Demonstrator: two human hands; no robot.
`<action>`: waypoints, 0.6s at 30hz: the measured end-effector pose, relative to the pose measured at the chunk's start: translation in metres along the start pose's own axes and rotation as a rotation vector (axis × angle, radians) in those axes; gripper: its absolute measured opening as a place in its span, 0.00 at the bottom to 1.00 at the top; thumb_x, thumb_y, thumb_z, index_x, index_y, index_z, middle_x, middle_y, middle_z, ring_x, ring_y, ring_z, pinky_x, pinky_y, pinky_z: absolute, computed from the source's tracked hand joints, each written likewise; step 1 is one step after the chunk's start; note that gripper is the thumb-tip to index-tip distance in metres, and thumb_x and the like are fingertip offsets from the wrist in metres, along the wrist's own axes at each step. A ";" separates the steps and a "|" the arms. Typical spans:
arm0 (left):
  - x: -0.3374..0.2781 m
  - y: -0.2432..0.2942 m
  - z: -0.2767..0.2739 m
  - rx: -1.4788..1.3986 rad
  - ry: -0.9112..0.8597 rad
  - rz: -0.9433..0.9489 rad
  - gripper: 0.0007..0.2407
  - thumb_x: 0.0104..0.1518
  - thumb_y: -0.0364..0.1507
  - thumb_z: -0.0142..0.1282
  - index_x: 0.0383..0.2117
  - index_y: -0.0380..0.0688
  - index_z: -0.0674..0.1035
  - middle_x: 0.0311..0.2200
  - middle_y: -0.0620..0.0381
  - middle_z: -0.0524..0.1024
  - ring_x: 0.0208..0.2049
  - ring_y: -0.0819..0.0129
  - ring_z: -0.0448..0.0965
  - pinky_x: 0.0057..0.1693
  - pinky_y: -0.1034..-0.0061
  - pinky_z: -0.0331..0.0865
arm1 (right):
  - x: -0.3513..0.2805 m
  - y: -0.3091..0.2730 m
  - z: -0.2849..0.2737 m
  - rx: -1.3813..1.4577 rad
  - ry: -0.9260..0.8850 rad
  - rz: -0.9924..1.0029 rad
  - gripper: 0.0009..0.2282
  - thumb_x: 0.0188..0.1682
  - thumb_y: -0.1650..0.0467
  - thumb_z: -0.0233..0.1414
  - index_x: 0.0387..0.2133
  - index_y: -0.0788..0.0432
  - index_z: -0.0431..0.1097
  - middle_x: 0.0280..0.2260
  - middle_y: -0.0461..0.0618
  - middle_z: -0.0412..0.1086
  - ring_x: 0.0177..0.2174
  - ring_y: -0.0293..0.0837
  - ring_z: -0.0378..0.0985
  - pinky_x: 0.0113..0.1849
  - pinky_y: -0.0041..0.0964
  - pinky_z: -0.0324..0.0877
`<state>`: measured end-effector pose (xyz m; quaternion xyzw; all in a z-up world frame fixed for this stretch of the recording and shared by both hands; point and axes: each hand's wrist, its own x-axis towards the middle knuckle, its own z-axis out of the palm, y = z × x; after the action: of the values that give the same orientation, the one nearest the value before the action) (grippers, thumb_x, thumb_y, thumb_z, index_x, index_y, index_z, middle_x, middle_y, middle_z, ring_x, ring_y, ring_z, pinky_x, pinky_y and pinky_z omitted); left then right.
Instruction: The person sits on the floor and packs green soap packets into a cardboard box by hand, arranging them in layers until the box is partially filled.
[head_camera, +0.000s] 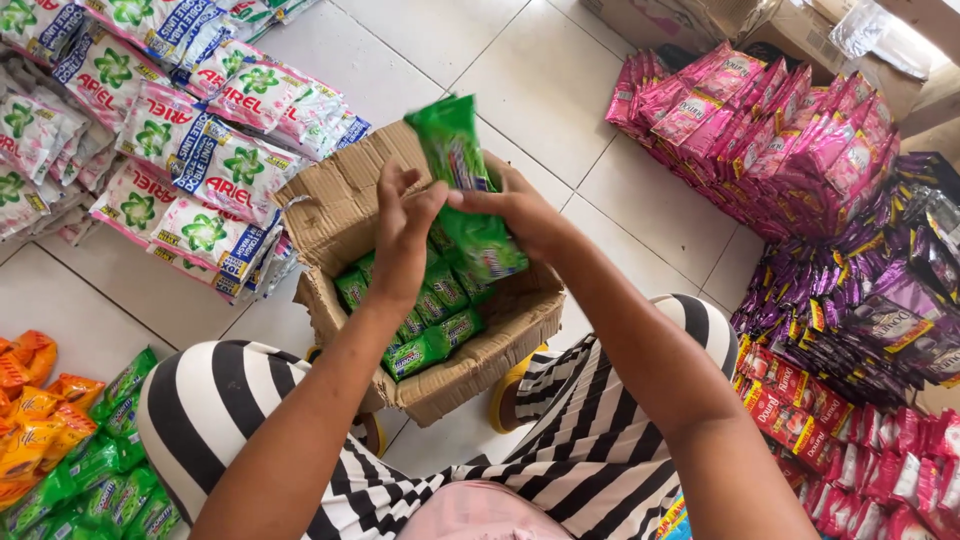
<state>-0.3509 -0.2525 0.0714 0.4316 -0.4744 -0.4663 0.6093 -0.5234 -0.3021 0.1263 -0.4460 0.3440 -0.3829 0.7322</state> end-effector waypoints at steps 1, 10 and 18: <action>0.004 0.001 -0.001 -0.124 0.002 -0.039 0.33 0.66 0.41 0.61 0.70 0.37 0.56 0.58 0.56 0.68 0.58 0.67 0.72 0.64 0.67 0.66 | -0.001 -0.002 -0.009 -0.114 -0.074 0.036 0.31 0.47 0.66 0.63 0.61 0.64 0.58 0.50 0.55 0.72 0.48 0.45 0.77 0.51 0.40 0.74; 0.006 -0.089 -0.003 -0.409 0.170 -0.760 0.17 0.51 0.42 0.67 0.39 0.46 0.79 0.35 0.59 0.79 0.36 0.68 0.79 0.45 0.68 0.75 | 0.001 0.061 -0.043 -0.226 -0.077 0.569 0.36 0.41 0.62 0.63 0.63 0.61 0.59 0.48 0.57 0.74 0.45 0.47 0.78 0.46 0.43 0.75; -0.003 -0.330 0.010 -0.768 0.261 -0.925 0.15 0.53 0.44 0.63 0.38 0.47 0.80 0.34 0.57 0.81 0.35 0.61 0.81 0.50 0.60 0.77 | -0.005 0.190 -0.112 -1.001 0.008 0.446 0.48 0.32 0.62 0.69 0.66 0.61 0.47 0.54 0.64 0.68 0.54 0.55 0.73 0.54 0.45 0.69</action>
<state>-0.4137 -0.3139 -0.2472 0.3958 0.0424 -0.7632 0.5090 -0.5724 -0.2832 -0.0883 -0.6547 0.5733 -0.0094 0.4925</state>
